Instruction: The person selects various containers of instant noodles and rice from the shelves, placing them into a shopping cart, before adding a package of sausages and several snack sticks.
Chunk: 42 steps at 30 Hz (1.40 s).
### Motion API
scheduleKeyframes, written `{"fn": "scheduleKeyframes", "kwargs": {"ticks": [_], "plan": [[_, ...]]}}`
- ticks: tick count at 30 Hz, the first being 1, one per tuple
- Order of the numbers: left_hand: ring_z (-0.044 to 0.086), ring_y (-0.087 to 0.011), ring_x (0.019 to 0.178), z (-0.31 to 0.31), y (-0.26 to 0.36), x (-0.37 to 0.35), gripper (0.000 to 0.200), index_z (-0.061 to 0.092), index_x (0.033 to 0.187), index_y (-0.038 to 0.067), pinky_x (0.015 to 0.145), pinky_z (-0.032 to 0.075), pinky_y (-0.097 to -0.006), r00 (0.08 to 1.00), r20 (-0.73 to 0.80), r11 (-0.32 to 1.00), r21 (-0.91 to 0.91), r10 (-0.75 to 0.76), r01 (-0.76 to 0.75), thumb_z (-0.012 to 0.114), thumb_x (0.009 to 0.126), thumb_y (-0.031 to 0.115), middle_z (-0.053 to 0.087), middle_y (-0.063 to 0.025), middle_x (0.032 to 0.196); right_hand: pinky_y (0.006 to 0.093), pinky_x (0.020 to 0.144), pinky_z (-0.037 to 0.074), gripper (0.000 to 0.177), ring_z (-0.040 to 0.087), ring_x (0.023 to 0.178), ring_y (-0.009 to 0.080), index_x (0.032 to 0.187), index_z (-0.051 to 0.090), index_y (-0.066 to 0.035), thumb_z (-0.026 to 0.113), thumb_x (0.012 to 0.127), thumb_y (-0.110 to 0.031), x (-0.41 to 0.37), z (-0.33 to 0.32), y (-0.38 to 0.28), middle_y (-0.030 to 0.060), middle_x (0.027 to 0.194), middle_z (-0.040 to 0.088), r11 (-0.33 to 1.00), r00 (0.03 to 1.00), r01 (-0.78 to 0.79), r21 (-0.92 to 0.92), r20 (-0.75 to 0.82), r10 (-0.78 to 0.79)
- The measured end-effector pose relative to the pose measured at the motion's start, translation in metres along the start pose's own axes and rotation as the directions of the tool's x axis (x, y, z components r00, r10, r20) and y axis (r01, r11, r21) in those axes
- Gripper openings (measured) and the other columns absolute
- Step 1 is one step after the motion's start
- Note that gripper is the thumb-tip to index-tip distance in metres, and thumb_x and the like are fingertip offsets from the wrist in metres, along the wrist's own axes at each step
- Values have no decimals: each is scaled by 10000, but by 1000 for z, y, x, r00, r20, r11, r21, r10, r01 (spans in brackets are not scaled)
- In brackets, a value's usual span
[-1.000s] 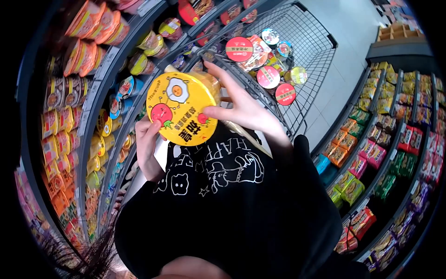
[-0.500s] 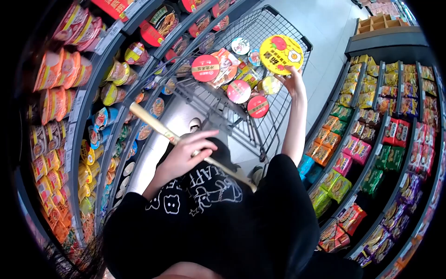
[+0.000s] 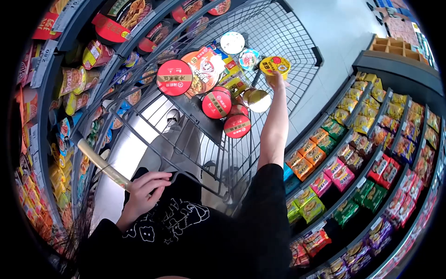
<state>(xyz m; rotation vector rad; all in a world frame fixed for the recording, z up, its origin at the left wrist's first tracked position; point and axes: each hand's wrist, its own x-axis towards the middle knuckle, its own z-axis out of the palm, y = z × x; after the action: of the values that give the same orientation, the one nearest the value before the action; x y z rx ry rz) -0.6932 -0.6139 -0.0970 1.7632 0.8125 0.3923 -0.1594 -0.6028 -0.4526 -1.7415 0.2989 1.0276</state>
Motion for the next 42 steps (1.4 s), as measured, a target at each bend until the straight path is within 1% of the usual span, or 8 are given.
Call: {"fn": "scheduleKeyframes", "kwargs": {"ticks": [4,9,14,17,22,28,30,42], "plan": [[610,-197,752,0,-1,0,170,614,819,-3,632,501,-261,998,48,999,24,-39,38,579,665,-67,597,-90,947,453,872,378,594,422,1093,276,1222,388,-139,603,695,-311,-23,10,2,90,1204,430,982,967,-114,152,244,74],[610,-200,749,1,3,4,174,605,801,-10,622,498,-254,994,73,995,67,-79,74,570,651,-90,597,-103,938,484,857,433,528,394,1081,391,1229,320,-37,553,765,-132,17,-7,38,195,1222,355,762,948,-288,580,57,314],[615,-195,731,3,5,6,170,598,778,-20,612,496,-240,994,53,993,66,-100,97,566,639,-113,602,-116,922,505,826,458,386,441,1035,337,1180,333,12,445,814,-34,41,-23,50,210,1180,386,859,898,-439,263,97,429],[614,-194,732,4,5,5,178,600,791,-17,619,498,-246,997,25,996,52,-72,71,565,645,-113,600,-116,925,508,857,429,353,436,1043,328,1169,357,15,450,848,-98,15,-13,39,203,1173,393,976,976,-205,-71,-88,198],[616,-184,730,3,4,-1,184,608,796,-6,615,498,-239,1000,-4,996,85,-28,28,574,641,-100,604,-101,936,412,810,498,398,502,981,379,1163,345,70,505,840,-100,-4,-10,14,254,1125,439,798,851,-507,326,42,523],[608,-176,747,3,0,-4,199,606,874,20,626,495,-256,1000,2,995,95,27,-27,581,685,-39,586,-69,1013,421,763,524,360,539,924,351,1163,380,25,508,827,-2,-17,5,18,217,1062,497,921,932,-346,181,-51,360],[609,-174,751,1,1,-4,201,609,879,21,641,499,-260,1000,23,995,100,-3,1,584,687,-35,586,-61,1020,409,811,498,392,506,990,357,1170,363,54,502,813,-25,82,-32,53,227,1095,473,681,832,-501,535,81,549],[596,-216,819,0,1,-2,262,593,932,35,667,499,-295,999,30,997,80,19,-22,591,680,-38,562,-75,1058,401,861,465,462,452,1062,355,1188,355,53,520,775,-71,119,-72,40,229,1157,435,654,803,-570,497,167,573]]}}
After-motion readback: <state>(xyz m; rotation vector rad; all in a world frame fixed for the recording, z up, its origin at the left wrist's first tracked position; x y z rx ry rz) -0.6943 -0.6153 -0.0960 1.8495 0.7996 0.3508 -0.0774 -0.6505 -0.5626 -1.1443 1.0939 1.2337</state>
